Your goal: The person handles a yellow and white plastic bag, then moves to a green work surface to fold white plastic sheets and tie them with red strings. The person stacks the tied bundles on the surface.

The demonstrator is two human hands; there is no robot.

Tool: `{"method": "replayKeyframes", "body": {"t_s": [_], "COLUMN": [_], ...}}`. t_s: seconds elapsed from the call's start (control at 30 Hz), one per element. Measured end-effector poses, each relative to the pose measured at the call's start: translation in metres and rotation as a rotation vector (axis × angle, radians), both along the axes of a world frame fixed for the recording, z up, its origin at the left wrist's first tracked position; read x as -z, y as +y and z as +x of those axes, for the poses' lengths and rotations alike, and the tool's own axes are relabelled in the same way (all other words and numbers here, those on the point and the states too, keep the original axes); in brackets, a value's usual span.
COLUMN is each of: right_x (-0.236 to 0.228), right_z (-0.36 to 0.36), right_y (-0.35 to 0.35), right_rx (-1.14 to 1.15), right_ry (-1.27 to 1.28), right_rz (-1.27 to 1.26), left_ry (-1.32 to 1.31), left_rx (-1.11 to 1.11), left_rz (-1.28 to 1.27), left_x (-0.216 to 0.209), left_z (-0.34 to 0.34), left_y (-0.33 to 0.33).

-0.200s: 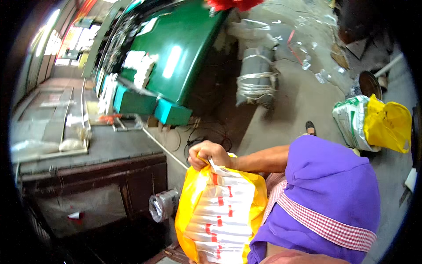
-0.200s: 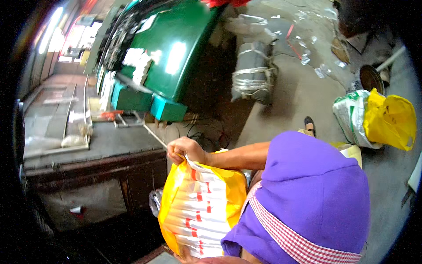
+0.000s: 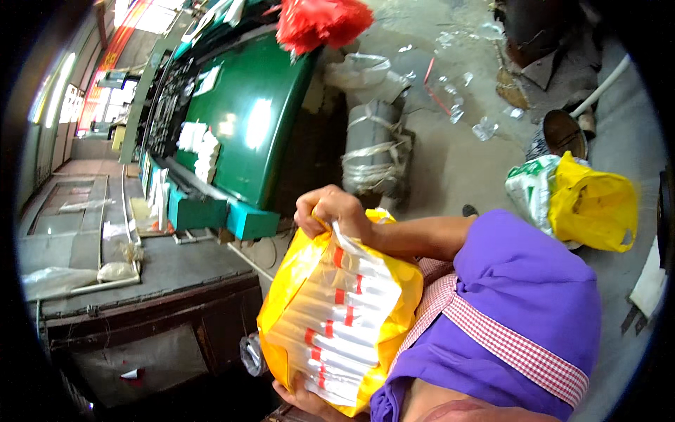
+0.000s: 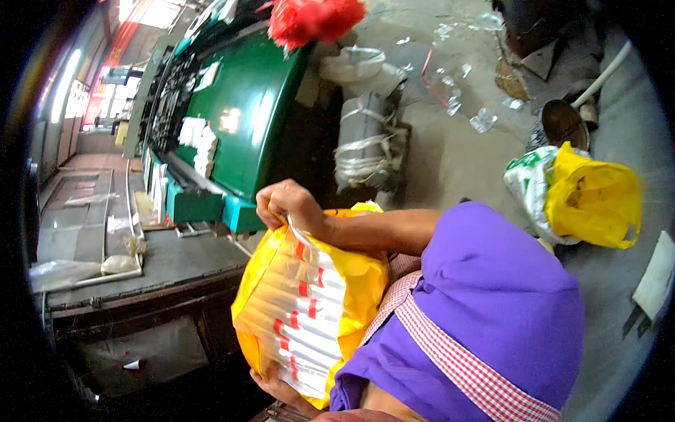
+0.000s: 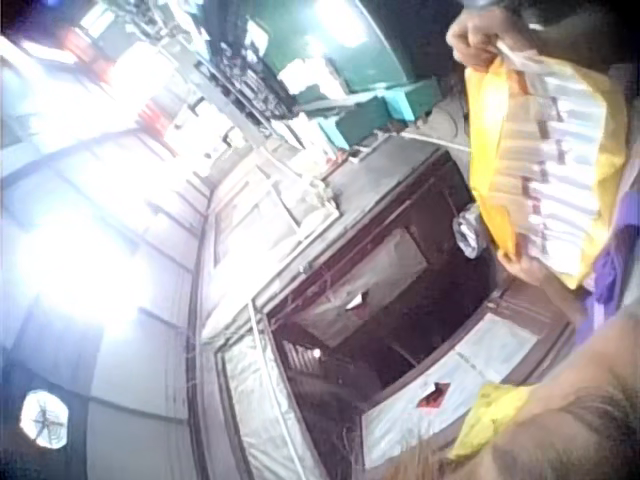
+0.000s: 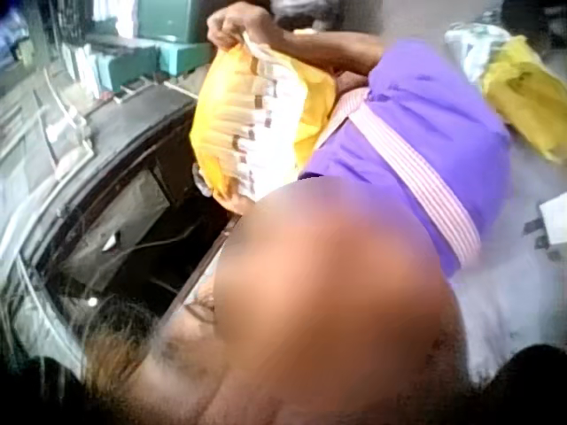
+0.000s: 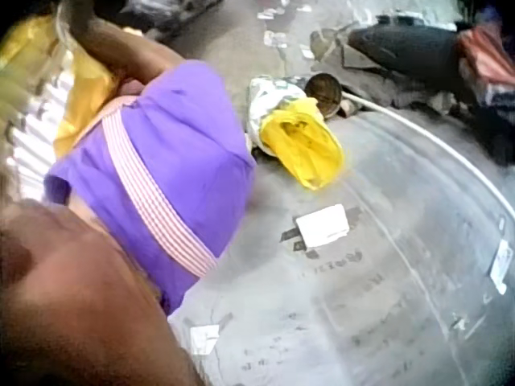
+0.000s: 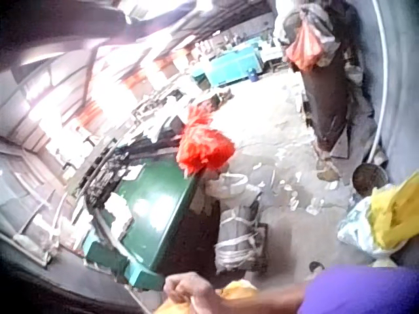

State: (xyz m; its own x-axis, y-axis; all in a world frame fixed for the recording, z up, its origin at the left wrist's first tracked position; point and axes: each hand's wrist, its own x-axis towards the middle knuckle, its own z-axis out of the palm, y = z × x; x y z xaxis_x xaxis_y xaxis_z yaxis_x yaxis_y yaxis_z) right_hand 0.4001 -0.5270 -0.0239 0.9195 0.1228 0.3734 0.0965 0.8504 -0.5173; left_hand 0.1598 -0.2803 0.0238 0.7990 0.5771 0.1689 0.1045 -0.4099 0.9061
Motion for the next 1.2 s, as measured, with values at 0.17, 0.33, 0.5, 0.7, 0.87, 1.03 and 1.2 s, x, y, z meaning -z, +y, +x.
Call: {"method": "replayKeyframes", "body": {"t_s": [0.17,0.33,0.5,0.7,0.87,1.03,1.2], "right_x": [-0.016,-0.003,0.033,0.074,0.067,0.072,0.085], "right_z": [0.014,0.021,0.049,0.127,0.199,0.291,0.394], "right_y": [-0.162,-0.288,-0.370,-0.458,-0.525,-0.589,-0.683], "right_rx": [0.215,0.499,0.702,1.024,1.209,1.255,1.225], "right_ry": [-0.044,-0.116,0.066,0.237,0.237,0.337,0.440], "right_rz": [-0.053,-0.087,-0.161,-0.150,-0.168,-0.112,-0.260], "left_ry": [-0.165,-0.195,-0.083,0.068,0.130,0.185,0.168], "left_rx": [0.296,0.563,0.801,1.010,1.184,1.203,1.106], "left_rz": [-0.073,-0.224,-0.375,-0.377,-0.388,-0.513,-0.459], "left_x": [0.030,0.048,0.058,0.097,0.087,0.094,0.123], "left_z": [0.097,0.218,0.348,0.520,0.641,0.736,0.819], "left_y": [-0.082,-0.183,-0.294,-0.432,-0.529,-0.604,-0.677]}}
